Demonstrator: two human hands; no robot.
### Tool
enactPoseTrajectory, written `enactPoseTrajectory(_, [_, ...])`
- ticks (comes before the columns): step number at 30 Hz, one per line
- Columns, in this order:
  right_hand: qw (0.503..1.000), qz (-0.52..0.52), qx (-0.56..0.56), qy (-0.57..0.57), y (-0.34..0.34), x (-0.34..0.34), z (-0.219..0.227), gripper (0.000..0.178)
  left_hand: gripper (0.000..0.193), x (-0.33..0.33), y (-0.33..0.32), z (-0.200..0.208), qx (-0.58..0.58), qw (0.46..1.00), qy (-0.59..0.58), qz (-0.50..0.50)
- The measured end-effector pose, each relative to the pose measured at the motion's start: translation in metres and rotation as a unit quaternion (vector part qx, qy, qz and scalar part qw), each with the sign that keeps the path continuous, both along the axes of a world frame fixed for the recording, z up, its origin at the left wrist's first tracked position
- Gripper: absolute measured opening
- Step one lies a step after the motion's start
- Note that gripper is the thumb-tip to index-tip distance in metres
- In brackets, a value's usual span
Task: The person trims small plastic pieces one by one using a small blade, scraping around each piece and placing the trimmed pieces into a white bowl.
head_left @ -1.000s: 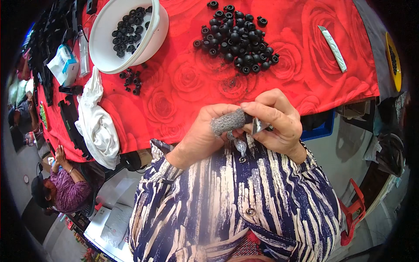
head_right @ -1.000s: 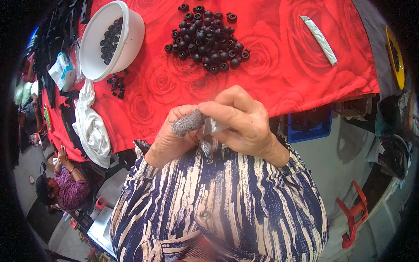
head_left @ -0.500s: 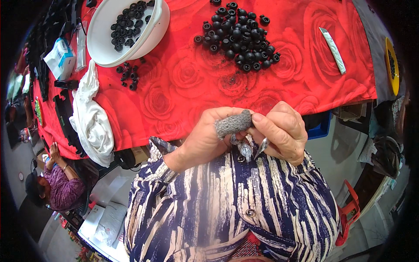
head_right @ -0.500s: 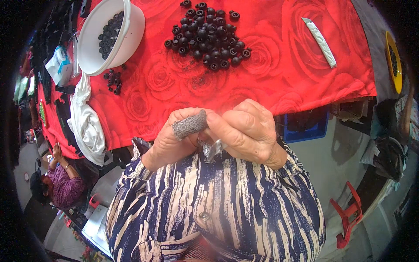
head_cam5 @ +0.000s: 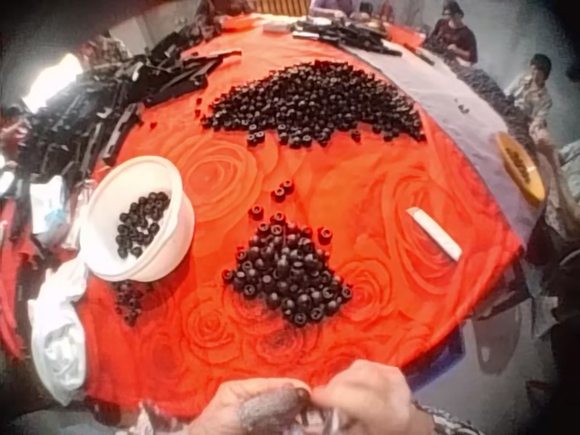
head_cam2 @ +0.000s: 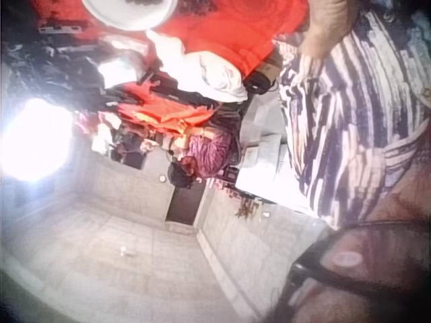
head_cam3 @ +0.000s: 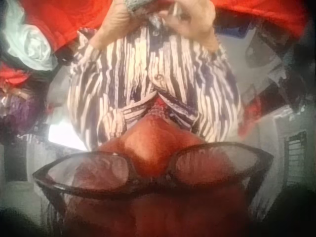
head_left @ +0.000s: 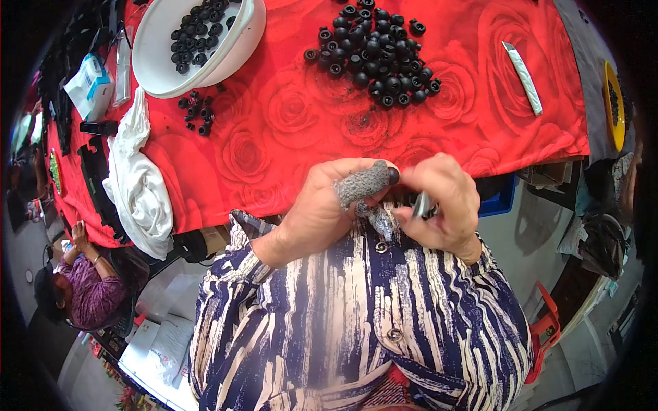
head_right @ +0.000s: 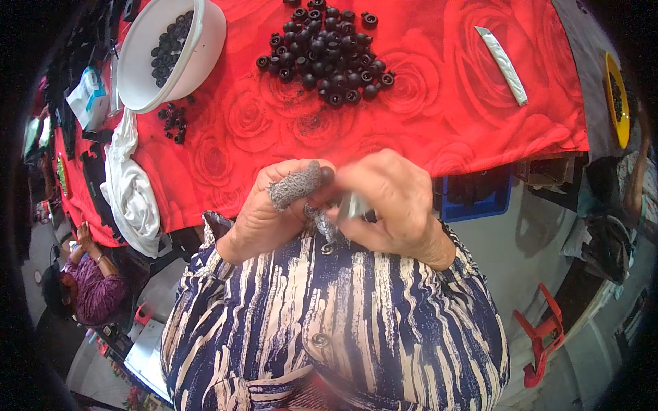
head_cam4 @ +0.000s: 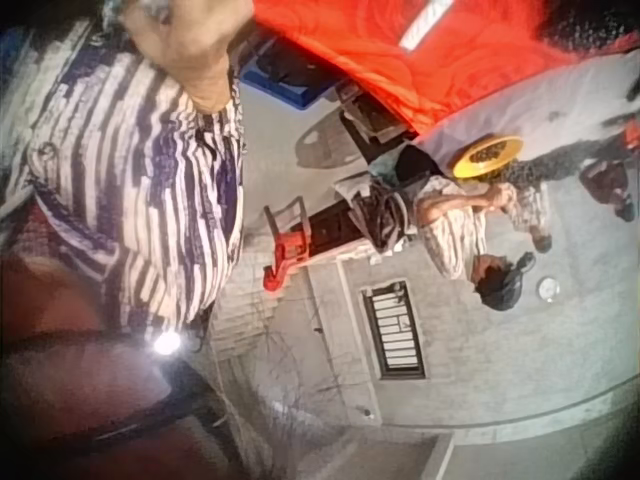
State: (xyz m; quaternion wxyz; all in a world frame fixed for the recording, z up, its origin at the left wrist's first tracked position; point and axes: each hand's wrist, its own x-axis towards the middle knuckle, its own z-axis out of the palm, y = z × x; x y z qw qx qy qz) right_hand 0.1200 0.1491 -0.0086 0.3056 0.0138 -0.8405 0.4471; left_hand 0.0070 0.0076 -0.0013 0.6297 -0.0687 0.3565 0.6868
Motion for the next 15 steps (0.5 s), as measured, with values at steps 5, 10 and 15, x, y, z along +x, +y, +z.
enactPoseTrajectory(5, [0.991,0.015,-0.102,-0.085,0.0049,-0.0002,0.0003,0.031,0.019,-0.0020,-0.0015,-0.0007,0.006,1.000,0.019,-0.004])
enactPoseTrajectory(10, [0.986,-0.019,-0.111,-0.124,-0.0001,-0.0022,-0.0043,0.024,0.021,-0.0009,-0.0039,-0.0049,0.001,1.000,0.016,0.004])
enactPoseTrajectory(15, [0.985,-0.020,-0.110,-0.133,-0.0002,-0.0038,-0.0040,0.022,0.021,-0.0010,-0.0046,-0.0060,0.008,1.000,0.007,0.009])
